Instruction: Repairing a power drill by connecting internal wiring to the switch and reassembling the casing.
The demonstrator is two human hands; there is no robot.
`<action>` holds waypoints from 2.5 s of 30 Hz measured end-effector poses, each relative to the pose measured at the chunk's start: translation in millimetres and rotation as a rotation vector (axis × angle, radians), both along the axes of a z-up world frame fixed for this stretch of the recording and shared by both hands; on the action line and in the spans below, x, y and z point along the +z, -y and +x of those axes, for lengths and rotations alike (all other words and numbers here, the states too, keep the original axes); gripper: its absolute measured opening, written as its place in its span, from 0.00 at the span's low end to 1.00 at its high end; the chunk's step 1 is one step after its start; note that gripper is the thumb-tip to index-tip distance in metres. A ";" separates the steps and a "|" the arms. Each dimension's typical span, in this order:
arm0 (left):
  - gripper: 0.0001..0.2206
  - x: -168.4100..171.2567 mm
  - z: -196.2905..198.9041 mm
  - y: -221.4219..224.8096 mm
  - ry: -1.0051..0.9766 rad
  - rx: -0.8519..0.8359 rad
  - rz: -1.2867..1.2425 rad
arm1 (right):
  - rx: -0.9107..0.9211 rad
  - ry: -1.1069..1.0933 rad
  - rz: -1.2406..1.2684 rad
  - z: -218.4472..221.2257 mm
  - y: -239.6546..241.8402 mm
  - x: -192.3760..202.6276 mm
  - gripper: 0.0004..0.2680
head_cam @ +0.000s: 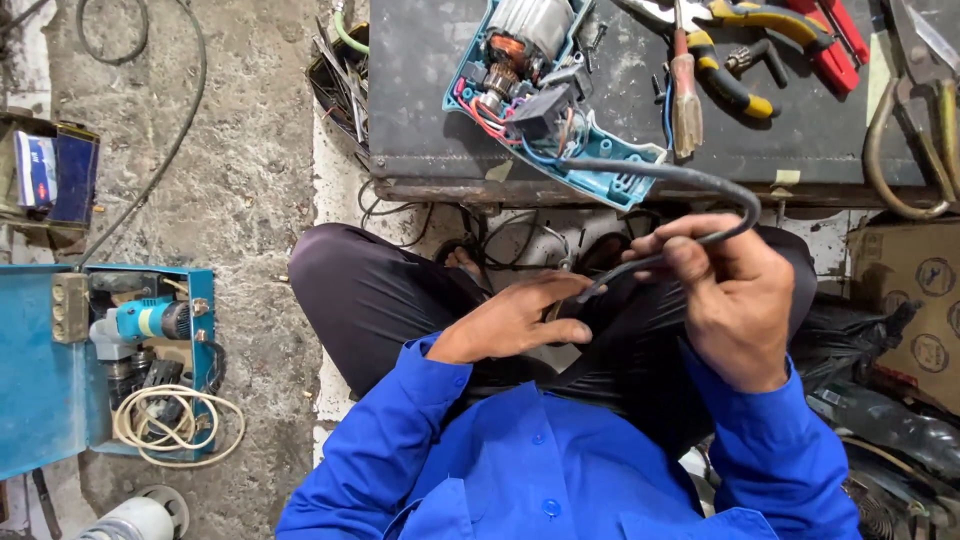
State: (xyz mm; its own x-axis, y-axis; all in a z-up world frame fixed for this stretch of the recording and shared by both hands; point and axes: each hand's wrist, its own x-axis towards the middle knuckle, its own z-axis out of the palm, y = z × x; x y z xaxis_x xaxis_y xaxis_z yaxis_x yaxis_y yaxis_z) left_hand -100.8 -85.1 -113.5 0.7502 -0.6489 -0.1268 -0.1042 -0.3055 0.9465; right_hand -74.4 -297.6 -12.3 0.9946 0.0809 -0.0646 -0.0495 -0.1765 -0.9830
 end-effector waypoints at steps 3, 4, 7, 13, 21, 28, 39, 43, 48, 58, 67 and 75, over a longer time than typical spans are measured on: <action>0.32 0.1 -3.6 4.4 0.022 0.053 0.049 | -0.014 0.072 -0.005 1.9 -2.8 9.7 0.06; 0.32 -10.4 -5.4 5.2 0.021 0.051 0.050 | -0.015 0.071 -0.005 0.8 -3.3 11.4 0.06; 0.19 -35.1 -8.0 8.0 0.234 0.119 0.084 | -0.022 0.105 0.036 -2.0 -4.1 18.8 0.07; 0.18 -66.8 -16.3 12.0 0.186 0.149 0.209 | -0.057 0.160 0.031 -10.9 -6.2 29.3 0.07; 0.12 -115.0 -28.6 26.1 0.123 0.169 0.309 | -0.101 0.148 0.041 -14.4 -3.0 35.8 0.07; 0.09 -90.5 -25.3 18.3 0.201 0.259 0.216 | -0.126 0.193 0.045 -12.6 3.9 33.6 0.08; 0.15 -40.2 -28.4 3.2 0.259 0.107 0.133 | -0.157 0.069 0.058 -14.7 23.3 25.7 0.07; 0.17 -62.3 -40.9 5.8 0.328 0.038 0.200 | -0.145 0.108 0.053 -16.5 24.6 26.9 0.08; 0.21 -46.6 -46.7 5.3 0.429 0.150 0.078 | -0.091 -0.034 0.457 -19.8 45.4 5.6 0.23; 0.13 61.4 -56.0 7.5 0.482 0.230 -0.339 | 0.552 -0.216 -0.115 -10.6 50.0 -50.8 0.21; 0.14 97.7 -48.6 22.8 0.318 0.365 -0.575 | 0.729 0.346 -0.121 -30.7 20.9 -80.6 0.23; 0.12 103.3 -38.2 29.4 0.232 0.439 -0.417 | 0.512 0.384 -0.071 -45.4 16.2 -72.0 0.13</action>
State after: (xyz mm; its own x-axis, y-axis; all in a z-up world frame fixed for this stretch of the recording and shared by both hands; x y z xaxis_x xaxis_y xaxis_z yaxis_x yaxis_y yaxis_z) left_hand -139.0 -114.5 -10.2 0.9346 -0.2348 0.2671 -0.2695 0.0225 0.9627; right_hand -119.9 -313.8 -84.3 0.7842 0.5605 0.2661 0.4119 -0.1494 -0.8989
